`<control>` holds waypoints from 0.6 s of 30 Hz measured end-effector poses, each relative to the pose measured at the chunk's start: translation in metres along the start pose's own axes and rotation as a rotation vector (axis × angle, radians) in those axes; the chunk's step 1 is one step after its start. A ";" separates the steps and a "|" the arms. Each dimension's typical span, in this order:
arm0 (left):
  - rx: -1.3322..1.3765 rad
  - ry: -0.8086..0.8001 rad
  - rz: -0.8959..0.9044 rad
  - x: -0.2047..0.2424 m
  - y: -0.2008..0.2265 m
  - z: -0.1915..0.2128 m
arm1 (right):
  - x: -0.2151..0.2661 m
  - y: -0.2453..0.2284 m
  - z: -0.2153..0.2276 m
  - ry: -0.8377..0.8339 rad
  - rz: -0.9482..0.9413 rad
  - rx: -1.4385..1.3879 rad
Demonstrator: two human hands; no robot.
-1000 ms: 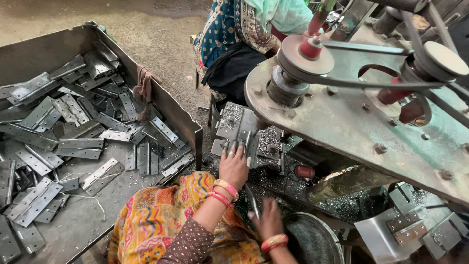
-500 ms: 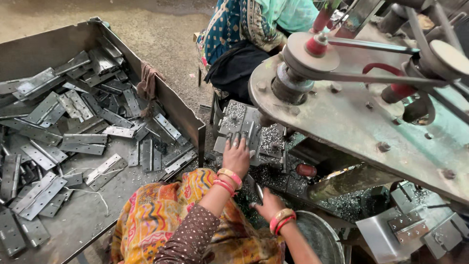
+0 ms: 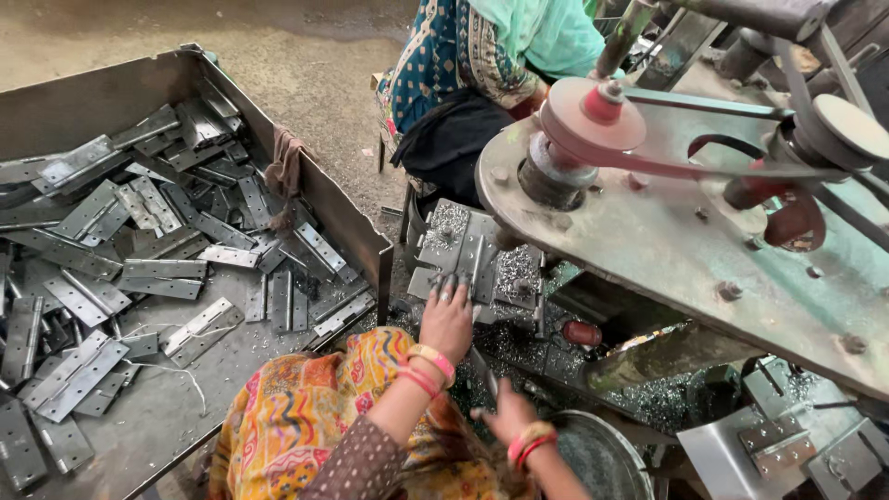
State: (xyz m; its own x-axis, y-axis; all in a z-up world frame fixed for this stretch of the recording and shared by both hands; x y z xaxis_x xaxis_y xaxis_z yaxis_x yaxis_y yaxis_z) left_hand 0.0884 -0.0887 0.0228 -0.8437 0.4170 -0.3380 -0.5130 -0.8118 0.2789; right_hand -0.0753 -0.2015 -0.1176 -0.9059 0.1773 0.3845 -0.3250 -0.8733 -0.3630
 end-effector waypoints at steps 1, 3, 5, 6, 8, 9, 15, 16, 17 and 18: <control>0.028 -0.027 0.004 -0.003 -0.001 -0.004 | -0.004 -0.006 0.010 0.022 0.036 0.008; 0.048 -0.057 0.012 -0.006 0.001 -0.013 | -0.001 -0.013 0.018 0.066 0.097 0.025; 0.027 -0.033 0.022 -0.022 0.002 -0.015 | 0.002 -0.009 0.013 0.096 0.086 -0.071; 0.054 -0.032 0.028 -0.024 0.004 -0.017 | 0.010 -0.006 0.002 0.107 0.077 -0.121; 0.103 -0.028 0.042 -0.024 0.003 -0.018 | 0.029 -0.002 -0.015 0.249 0.077 -0.131; 0.096 -0.056 0.033 -0.023 0.002 -0.021 | 0.032 0.000 -0.019 0.320 0.079 -0.137; 0.071 -0.012 -0.008 -0.015 -0.004 -0.013 | 0.008 0.013 -0.025 0.035 -0.030 -0.054; 0.049 -0.055 -0.009 -0.020 -0.004 -0.017 | -0.002 0.008 -0.009 0.048 0.004 -0.043; 0.028 -0.098 -0.011 -0.026 -0.005 -0.021 | -0.010 0.003 0.007 0.061 0.038 -0.032; 0.041 -0.116 0.014 -0.028 -0.007 -0.024 | -0.008 -0.001 0.012 0.068 0.064 -0.026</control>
State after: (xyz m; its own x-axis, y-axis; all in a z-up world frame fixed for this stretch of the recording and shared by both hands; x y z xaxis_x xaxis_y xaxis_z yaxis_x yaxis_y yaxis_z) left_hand 0.1197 -0.1050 0.0088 -0.8621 0.4523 -0.2285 -0.5053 -0.8014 0.3201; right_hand -0.0640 -0.2072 -0.1099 -0.9412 0.1525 0.3016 -0.2718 -0.8719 -0.4073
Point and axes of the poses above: each hand's wrist, its own x-axis away from the middle knuckle, its own z-axis out of the back of the hand, y = z × x, the point moved 10 cm from there along -x, towards the middle knuckle, and after that the axes turned 11 degrees about z, right-handed, at the moved point
